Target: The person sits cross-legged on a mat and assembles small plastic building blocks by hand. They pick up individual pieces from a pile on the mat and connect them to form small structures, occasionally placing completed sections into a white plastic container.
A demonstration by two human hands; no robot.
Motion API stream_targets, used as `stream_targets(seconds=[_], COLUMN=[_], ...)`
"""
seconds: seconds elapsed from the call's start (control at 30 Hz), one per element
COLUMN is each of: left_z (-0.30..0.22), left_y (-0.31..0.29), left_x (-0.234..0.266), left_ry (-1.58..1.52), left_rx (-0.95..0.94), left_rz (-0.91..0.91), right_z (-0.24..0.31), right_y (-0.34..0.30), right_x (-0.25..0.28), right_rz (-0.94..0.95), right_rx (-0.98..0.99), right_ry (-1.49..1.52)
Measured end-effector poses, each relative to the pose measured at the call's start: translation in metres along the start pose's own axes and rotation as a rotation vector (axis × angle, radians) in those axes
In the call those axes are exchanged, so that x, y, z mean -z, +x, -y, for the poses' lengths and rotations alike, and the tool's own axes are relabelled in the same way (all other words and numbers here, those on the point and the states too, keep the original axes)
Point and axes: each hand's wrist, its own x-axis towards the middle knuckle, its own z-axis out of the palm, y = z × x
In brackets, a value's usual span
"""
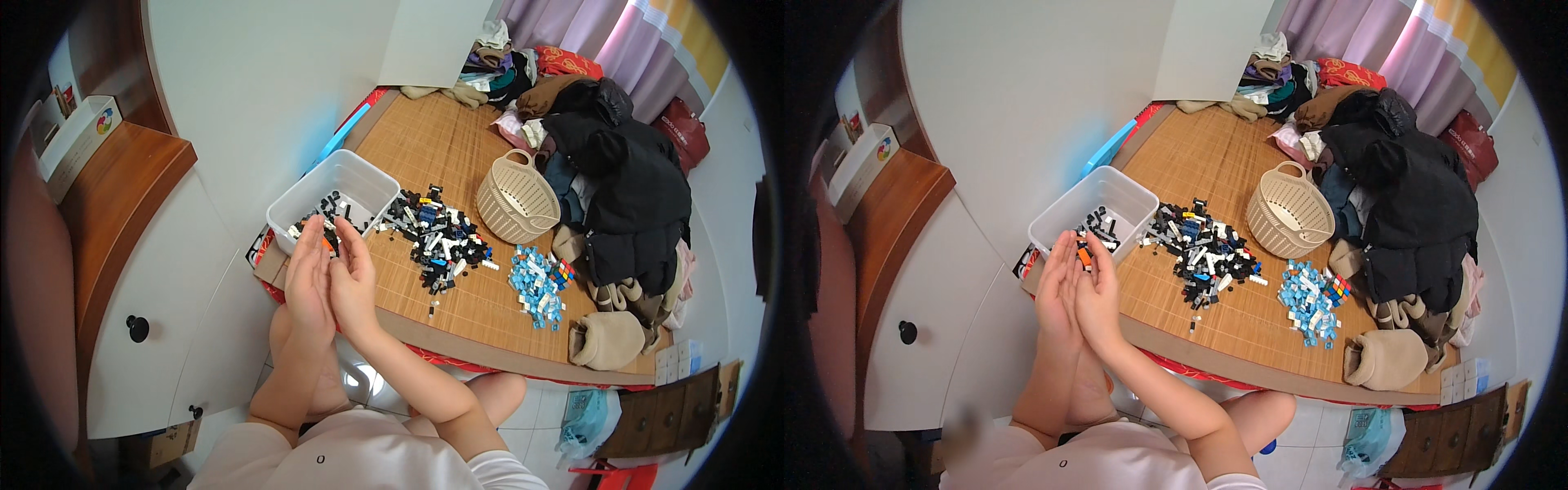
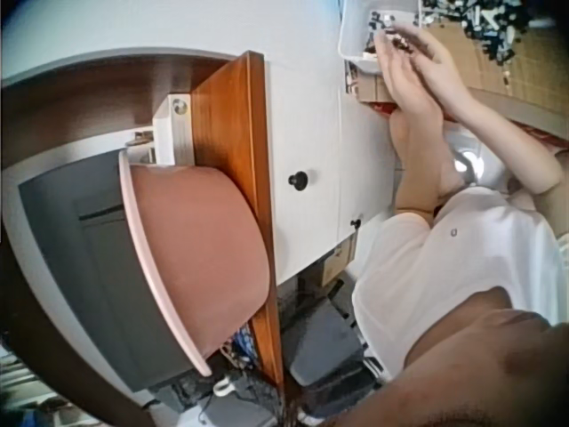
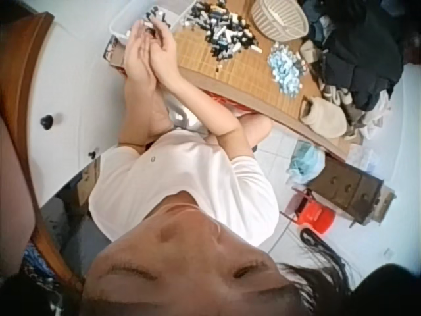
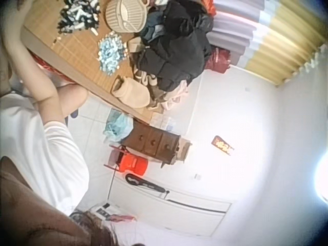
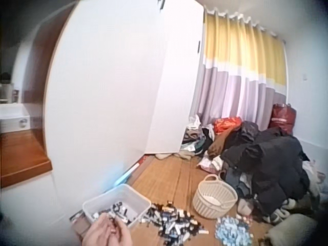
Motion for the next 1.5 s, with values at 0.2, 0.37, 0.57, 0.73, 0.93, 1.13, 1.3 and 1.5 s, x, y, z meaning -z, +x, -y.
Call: stream_targets(seconds=[0.2, 0.37, 0.57, 0.73, 0.93, 1.13, 1.3, 1.5], left_z=[-0.001, 0.011, 0.051, 0.091, 0.123, 0.13, 0.143, 0.155], left_y=[-0.009, -0.022, -0.038, -0.046, -0.047, -0.046, -0.043, -0.037], left_x=[-0.012, -0.024, -0.024, -0.017, -0.009, -0.011, -0.009, -0.01], left_ry=[0.006, -0.043, 0.061, 0.142, 0.245, 0.247, 0.208, 0.229], left_rx=[0.028, 0.134, 0.344, 0.482, 0.51, 0.535, 0.577, 0.61], left_rz=[0.017, 0.091, 0.158, 0.189, 0.205, 0.193, 0.168, 0.181], right_z=[0.006, 0.01, 0.005, 0.015, 0.005, -0.015, -0.028, -0.035], right_y=[-0.007, -0.025, -0.069, -0.095, -0.093, -0.071, -0.065, -0.057], right_x=[0.011, 0.045, 0.133, 0.188, 0.193, 0.198, 0.215, 0.21], right_rz=[-0.033, -0.095, -0.128, -0.177, -0.059, -0.175, -0.378, -0.431], right_rx=[-0.006, -0.01, -0.093, -0.143, 0.068, 0.153, -0.036, -0.161], right_ry=[0.041, -0.033, -0.364, -0.797, -1.144, -1.168, -0.615, -0.399])
